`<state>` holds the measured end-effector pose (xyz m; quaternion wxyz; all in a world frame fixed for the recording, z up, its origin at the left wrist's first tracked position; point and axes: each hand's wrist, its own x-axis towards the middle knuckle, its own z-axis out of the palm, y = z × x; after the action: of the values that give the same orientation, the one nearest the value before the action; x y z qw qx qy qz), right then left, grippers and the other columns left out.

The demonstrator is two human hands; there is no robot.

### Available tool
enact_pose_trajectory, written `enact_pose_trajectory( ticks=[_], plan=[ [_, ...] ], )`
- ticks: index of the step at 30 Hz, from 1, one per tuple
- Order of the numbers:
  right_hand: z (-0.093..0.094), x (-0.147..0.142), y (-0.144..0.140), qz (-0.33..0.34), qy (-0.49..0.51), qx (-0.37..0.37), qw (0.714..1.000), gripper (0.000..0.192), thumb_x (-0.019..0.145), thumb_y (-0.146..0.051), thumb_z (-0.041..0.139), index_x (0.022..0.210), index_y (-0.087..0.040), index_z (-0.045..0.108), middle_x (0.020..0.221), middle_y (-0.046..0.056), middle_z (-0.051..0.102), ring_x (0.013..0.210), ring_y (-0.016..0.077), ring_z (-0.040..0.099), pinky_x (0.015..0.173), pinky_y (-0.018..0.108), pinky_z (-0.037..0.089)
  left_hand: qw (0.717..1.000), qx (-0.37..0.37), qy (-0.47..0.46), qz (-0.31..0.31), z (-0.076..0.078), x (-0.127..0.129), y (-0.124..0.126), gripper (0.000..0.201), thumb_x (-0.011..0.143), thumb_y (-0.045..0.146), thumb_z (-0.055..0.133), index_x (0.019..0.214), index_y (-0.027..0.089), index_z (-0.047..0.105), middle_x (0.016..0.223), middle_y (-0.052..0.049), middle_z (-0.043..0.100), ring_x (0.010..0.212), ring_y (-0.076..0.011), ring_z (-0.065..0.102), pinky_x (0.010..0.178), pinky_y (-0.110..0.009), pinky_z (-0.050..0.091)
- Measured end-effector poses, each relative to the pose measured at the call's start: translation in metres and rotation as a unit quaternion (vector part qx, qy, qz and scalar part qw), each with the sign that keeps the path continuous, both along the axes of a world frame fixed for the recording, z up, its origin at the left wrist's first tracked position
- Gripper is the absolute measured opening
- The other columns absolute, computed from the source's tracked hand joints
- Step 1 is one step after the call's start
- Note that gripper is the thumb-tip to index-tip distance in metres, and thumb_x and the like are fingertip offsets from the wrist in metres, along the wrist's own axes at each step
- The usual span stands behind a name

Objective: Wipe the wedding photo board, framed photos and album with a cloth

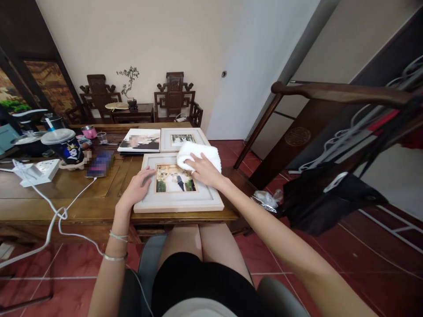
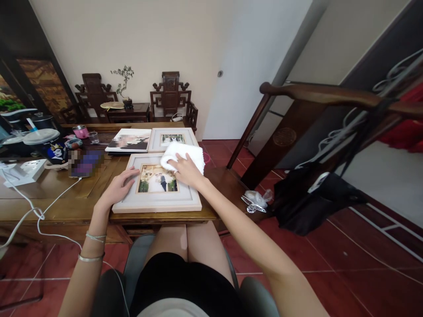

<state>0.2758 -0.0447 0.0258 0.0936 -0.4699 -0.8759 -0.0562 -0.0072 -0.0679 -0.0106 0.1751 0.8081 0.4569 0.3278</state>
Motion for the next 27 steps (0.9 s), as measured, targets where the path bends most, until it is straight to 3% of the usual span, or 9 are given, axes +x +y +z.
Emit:
enact_pose_trajectory(
  ticks=[4, 8, 12, 15, 20, 24, 27],
  plan=[
    [0.009, -0.007, -0.048, 0.057, -0.028, -0.049, 0.997, 0.051, 0.077, -0.005, 0.042, 0.126, -0.010, 0.055, 0.129, 0.023, 0.059, 0.137, 0.0334, 0.038, 0.110, 0.055, 0.024, 1.000, 0.005, 0.005, 0.008, -0.002, 0.001, 0.000, 0.042, 0.089, 0.021, 0.041, 0.125, 0.014, 0.060, 0.135, -0.011, 0.060, 0.139, -0.0222, 0.040, 0.117, -0.043, 0.029],
    [0.026, -0.016, -0.101, 0.123, 0.002, -0.144, 0.982, 0.054, 0.075, -0.002, 0.042, 0.126, -0.014, 0.055, 0.136, 0.020, 0.055, 0.140, 0.0299, 0.035, 0.114, 0.054, 0.024, 1.000, 0.008, 0.012, 0.009, -0.001, 0.001, -0.002, 0.041, 0.090, 0.021, 0.040, 0.125, 0.014, 0.060, 0.135, -0.011, 0.059, 0.139, -0.0225, 0.040, 0.117, -0.044, 0.030],
    [0.031, -0.030, -0.122, 0.197, 0.016, -0.162, 0.967, 0.057, 0.073, 0.000, 0.042, 0.127, -0.013, 0.053, 0.134, 0.018, 0.057, 0.146, 0.0261, 0.025, 0.118, 0.053, 0.020, 1.000, 0.011, 0.017, 0.004, 0.001, 0.001, -0.002, 0.041, 0.089, 0.021, 0.041, 0.126, 0.016, 0.060, 0.136, -0.009, 0.059, 0.138, -0.0218, 0.041, 0.117, -0.043, 0.030],
    [0.022, -0.038, -0.107, 0.193, 0.014, -0.130, 0.972, 0.057, 0.075, 0.001, 0.042, 0.129, -0.011, 0.051, 0.135, 0.020, 0.056, 0.146, 0.0269, 0.024, 0.117, 0.055, 0.020, 1.000, 0.008, 0.012, -0.004, 0.002, 0.001, -0.002, 0.042, 0.088, 0.020, 0.042, 0.126, 0.016, 0.059, 0.136, -0.009, 0.059, 0.139, -0.0223, 0.040, 0.117, -0.043, 0.029],
    [0.007, -0.033, -0.053, 0.135, -0.017, -0.070, 0.988, 0.061, 0.078, 0.002, 0.042, 0.137, -0.011, 0.044, 0.143, 0.021, 0.049, 0.145, 0.0288, 0.025, 0.115, 0.057, 0.022, 1.000, -0.002, 0.004, -0.010, 0.003, 0.001, -0.002, 0.044, 0.087, 0.019, 0.042, 0.128, 0.016, 0.059, 0.136, -0.010, 0.059, 0.140, -0.0232, 0.038, 0.117, -0.045, 0.029],
    [0.004, -0.027, -0.013, 0.072, -0.037, -0.028, 0.996, 0.069, 0.074, 0.007, 0.043, 0.140, -0.014, 0.042, 0.155, 0.017, 0.034, 0.146, 0.0374, 0.018, 0.111, 0.068, 0.016, 1.000, -0.002, 0.008, -0.012, 0.003, 0.000, -0.002, 0.043, 0.088, 0.020, 0.042, 0.128, 0.017, 0.058, 0.137, -0.009, 0.058, 0.140, -0.0229, 0.038, 0.117, -0.045, 0.028],
    [0.003, -0.032, 0.001, 0.038, -0.048, -0.025, 0.998, 0.070, 0.074, 0.008, 0.043, 0.140, -0.016, 0.045, 0.157, 0.013, 0.031, 0.145, 0.0430, 0.014, 0.108, 0.073, 0.015, 1.000, -0.001, 0.009, -0.010, 0.002, 0.000, -0.001, 0.043, 0.089, 0.020, 0.042, 0.128, 0.017, 0.058, 0.137, -0.009, 0.058, 0.140, -0.0224, 0.038, 0.117, -0.045, 0.028]
  ],
)
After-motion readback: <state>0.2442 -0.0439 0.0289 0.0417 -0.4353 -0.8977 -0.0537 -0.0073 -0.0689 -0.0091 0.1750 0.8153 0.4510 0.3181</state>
